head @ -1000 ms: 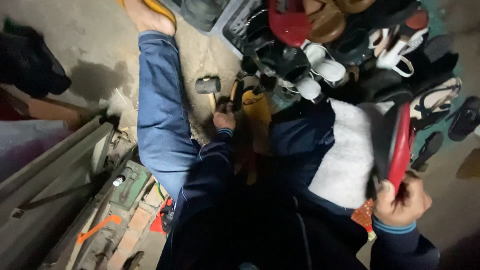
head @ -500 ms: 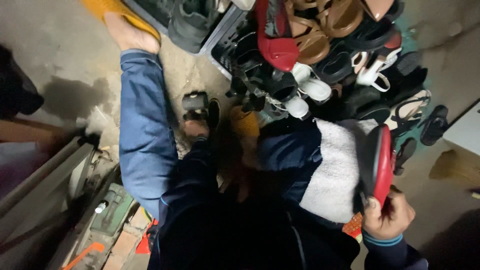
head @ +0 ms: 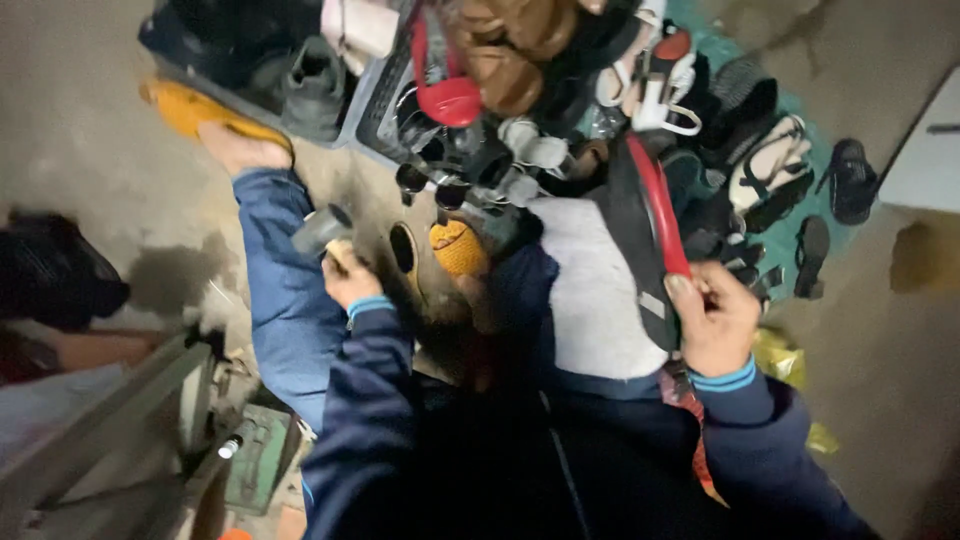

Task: The person sits on the floor and uses a hammer to tap the sole of a red and black shoe, then brushes the sole with a yellow brush. The person repeats hammering and brushing on the same shoe multiple times.

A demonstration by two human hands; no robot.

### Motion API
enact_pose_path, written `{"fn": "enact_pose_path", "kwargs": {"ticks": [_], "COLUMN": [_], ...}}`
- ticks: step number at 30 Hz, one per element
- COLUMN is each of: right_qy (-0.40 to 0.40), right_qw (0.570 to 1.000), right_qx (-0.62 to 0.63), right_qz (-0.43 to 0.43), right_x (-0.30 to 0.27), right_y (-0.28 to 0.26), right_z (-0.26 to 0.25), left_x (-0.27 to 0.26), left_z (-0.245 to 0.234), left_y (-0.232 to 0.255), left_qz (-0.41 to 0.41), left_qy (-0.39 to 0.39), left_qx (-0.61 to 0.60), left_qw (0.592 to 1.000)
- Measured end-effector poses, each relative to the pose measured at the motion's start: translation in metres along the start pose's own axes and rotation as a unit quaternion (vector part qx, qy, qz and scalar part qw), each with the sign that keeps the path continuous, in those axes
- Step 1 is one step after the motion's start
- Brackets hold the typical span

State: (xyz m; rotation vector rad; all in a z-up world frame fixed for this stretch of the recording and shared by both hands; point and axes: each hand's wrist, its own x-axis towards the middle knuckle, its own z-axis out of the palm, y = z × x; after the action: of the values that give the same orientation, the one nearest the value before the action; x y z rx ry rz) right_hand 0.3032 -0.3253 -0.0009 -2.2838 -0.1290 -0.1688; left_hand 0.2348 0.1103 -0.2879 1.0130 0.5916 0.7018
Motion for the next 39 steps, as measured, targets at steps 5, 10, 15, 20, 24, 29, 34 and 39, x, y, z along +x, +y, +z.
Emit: {"fn": "enact_pose_path", "kwargs": {"ticks": [5, 10, 15, 20, 24, 29, 34, 39], "right_qy": [-0.073, -0.150, -0.181, -0.148, -0.121, -0.152, -0.148, -0.141], "right_qw": [0.924, 0.882, 0.874, 0.891, 0.896, 0.904, 0.936, 0.928], "right_qx": [0.309, 0.354, 0.350, 0.336, 0.340, 0.326, 0.241, 0.277], "right_qz": [0.213, 0.274, 0.286, 0.267, 0.259, 0.233, 0.208, 0.206], "right_x": [-0.022, -0.045, -0.072, -0.058, -0.062, -0.032, 0.001, 0.022], "right_y": [0.003, 0.040, 0.105, 0.058, 0.083, 0.076, 0.012, 0.031], "right_z": [-0.002, -0.003, 0.010, 0.001, -0.001, 0.004, 0.000, 0.033], "left_x": [-0.066, -0.132, -0.158, -0.157, -0.162, -0.153, -0.157, -0.156], "left_z": [0.092, 0.147, 0.205, 0.234, 0.242, 0.230, 0.244, 0.231], "left_y": [0.132, 0.185, 0.206, 0.200, 0.205, 0.175, 0.196, 0.188], "left_qz": [0.018, 0.002, 0.050, 0.056, 0.009, 0.006, 0.047, 0.104], "left_qy": [0.079, -0.099, -0.223, -0.354, -0.261, -0.244, -0.158, -0.264], "left_qx": [0.346, 0.202, 0.214, 0.457, 0.337, 0.360, 0.314, 0.351], "left_qw": [0.935, 0.974, 0.950, 0.814, 0.904, 0.900, 0.935, 0.892]}}
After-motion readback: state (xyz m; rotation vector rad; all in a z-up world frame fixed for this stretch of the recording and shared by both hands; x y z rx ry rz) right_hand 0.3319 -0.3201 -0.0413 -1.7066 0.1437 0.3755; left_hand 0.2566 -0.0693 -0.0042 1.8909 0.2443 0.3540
